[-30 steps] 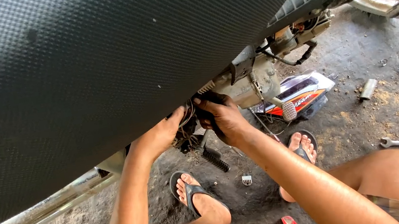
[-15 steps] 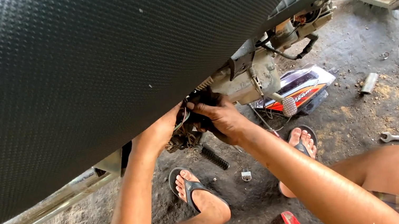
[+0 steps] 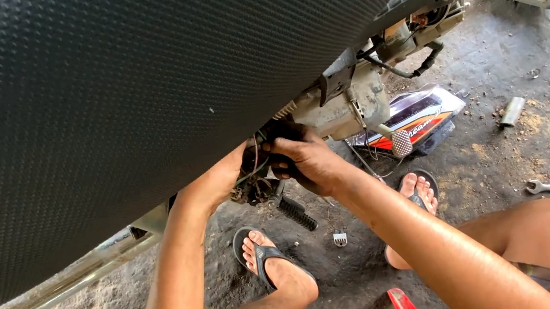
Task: Inspecting and repairing the electrical wiring and components on a motorcycle.
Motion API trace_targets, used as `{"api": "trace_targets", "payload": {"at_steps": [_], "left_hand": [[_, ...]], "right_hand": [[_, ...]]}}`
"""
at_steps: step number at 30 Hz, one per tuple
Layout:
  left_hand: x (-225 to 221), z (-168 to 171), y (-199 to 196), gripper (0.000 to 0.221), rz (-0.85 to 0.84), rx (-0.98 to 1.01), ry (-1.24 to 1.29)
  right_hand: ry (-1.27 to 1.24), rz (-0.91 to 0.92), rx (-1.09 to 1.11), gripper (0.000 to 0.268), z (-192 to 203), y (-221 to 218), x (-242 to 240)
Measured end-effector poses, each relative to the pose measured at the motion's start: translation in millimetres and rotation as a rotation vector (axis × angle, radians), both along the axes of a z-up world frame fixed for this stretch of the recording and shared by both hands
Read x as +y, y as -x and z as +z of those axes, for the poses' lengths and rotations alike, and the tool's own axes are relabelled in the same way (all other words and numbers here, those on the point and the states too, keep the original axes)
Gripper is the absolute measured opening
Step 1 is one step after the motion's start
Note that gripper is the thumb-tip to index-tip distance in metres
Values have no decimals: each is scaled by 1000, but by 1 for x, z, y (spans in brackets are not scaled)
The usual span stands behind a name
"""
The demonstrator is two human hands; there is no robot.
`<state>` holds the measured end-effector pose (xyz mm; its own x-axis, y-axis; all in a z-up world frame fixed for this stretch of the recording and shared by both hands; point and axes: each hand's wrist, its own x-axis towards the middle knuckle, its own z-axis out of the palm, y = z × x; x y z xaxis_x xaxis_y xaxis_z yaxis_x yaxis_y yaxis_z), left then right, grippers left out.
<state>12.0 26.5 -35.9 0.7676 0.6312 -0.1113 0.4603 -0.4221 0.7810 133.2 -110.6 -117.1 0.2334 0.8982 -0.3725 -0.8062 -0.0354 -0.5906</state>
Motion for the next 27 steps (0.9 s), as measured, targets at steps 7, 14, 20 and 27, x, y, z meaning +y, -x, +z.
{"api": "trace_targets", "payload": {"at_steps": [7,14,20,27], "left_hand": [[7,-34,15,24,-294,113,-1022],[-13,-6,2,18,13,10,-722],[-6,10,5,17,-2,-46,-674],[0,14,8,24,-55,-67,-655]], "right_hand": [[32,-64,-51,18,11,4,1],[-41,-149,-117,41,27,17,0],[-49,-58,-216,40,8,19,-4],[214,-303,-137,41,33,24,15]]}}
